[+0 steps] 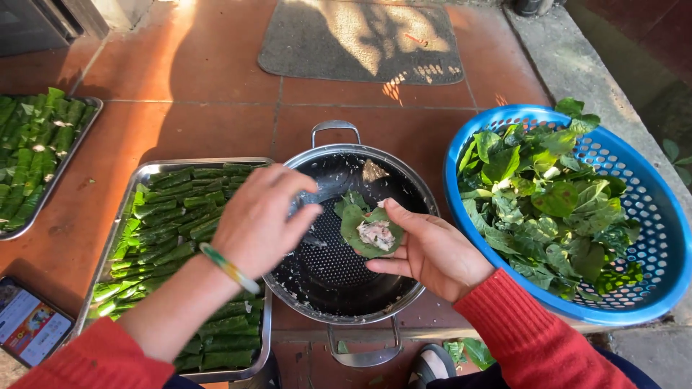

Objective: The person sits on a tiled floor and wraps a meat filling inside green leaves. They use a spoon to scoop the filling from a metal colander, place it on a leaf, fold the leaf into a roll, and place the finished roll onto a metal tray.

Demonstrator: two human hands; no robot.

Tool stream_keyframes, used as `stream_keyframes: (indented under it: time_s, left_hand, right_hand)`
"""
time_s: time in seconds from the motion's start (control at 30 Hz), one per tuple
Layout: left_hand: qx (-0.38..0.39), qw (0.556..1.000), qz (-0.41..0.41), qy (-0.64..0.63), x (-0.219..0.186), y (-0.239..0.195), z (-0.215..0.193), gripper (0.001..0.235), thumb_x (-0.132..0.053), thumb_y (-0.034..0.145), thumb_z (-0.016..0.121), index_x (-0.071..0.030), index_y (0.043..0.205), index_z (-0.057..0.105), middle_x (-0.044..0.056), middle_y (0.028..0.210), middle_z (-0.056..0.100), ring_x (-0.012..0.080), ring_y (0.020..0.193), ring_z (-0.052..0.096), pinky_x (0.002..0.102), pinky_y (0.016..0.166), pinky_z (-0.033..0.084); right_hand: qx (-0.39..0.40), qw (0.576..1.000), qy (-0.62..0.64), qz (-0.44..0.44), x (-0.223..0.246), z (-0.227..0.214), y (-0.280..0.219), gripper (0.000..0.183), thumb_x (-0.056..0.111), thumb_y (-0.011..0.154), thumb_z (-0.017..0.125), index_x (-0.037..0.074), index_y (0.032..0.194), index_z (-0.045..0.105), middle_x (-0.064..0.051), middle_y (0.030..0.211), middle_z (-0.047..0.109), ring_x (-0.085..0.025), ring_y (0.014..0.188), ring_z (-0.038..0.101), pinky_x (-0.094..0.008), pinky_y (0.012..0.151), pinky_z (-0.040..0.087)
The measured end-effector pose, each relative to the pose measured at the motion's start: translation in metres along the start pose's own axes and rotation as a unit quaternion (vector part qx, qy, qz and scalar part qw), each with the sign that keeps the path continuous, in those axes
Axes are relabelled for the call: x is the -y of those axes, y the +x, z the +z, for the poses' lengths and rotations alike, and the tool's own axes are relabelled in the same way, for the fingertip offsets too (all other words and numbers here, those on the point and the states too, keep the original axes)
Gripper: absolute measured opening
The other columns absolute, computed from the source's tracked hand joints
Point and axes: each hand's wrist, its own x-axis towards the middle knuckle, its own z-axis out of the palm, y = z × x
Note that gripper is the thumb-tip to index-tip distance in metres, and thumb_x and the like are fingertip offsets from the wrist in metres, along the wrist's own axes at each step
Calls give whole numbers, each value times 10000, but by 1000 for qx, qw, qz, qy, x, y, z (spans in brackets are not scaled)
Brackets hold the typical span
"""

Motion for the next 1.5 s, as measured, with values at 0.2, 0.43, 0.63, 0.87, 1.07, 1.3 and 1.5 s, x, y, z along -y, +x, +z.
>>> stream_keyframes:
  time_s: [0.2, 0.43, 0.63, 0.87, 1.07, 1.3, 1.5]
  left_hand:
    - [-4, 992, 122, -21, -63, -1, 0, 122, -235, 996, 644, -173, 950, 739, 20, 898, 682, 246, 929, 671, 391, 865, 547]
    - [-16, 985, -29, -167, -50, 13, -27, 83, -198, 923, 714, -147, 857, 716, -4, 854, 677, 164, 771, 665, 340, 758, 525]
    - [207, 876, -201, -388, -47, 13, -35, 827, -445, 822, 724, -155, 1542, 438, 73, 1366, 663, 178, 1266, 681, 307, 1026, 578]
    - [150, 910, -200, -331, -49, 10, -32, 228, -205, 825, 819, -150, 1043, 785, -70, 835, 730, 32, 739, 608, 220, 693, 520]
    - [169, 905, -175, -348, -47, 10, -32, 260, -143, 836, 743, -116, 1083, 819, -42, 956, 825, 30, 801, 696, 207, 750, 563]
    - [192, 904, -200, -326, -55, 11, -45, 244, -258, 877, 768, -166, 1088, 850, -65, 921, 832, 19, 806, 691, 201, 764, 540]
    - [189, 924, -115, -311, -54, 11, -54, 334, -378, 839, 774, -191, 1111, 827, -43, 1058, 829, 58, 949, 742, 226, 852, 561]
  right_hand:
    - [81, 995, -25, -55, -21, -4, 13, 380, 258, 1051, 534, -92, 1121, 665, -263, 1036, 785, -372, 995, 792, -539, 876, 638]
    - [100, 992, 60, -48, -26, -14, 17, 297, 77, 913, 692, -40, 1185, 711, -155, 1126, 755, -269, 980, 728, -465, 831, 643]
    - [134, 984, 91, -69, -31, -16, 20, 279, 43, 920, 686, -14, 1193, 689, -162, 1167, 760, -288, 936, 742, -461, 808, 657]
    - [112, 984, -58, -126, -28, -8, 11, 321, 80, 883, 738, -6, 1192, 758, -102, 1097, 774, -187, 944, 709, -403, 755, 669]
    - [94, 967, -116, -209, -38, -18, 22, 133, 43, 839, 833, 11, 959, 787, -87, 908, 807, -151, 769, 719, -278, 610, 613]
    - [78, 985, -45, -148, -47, -16, 27, 113, -14, 833, 824, -18, 940, 791, -120, 913, 799, -201, 795, 736, -326, 601, 650]
    - [69, 992, 29, -97, -45, -16, 27, 168, -69, 853, 770, -73, 1022, 775, -180, 949, 772, -286, 798, 748, -359, 640, 664]
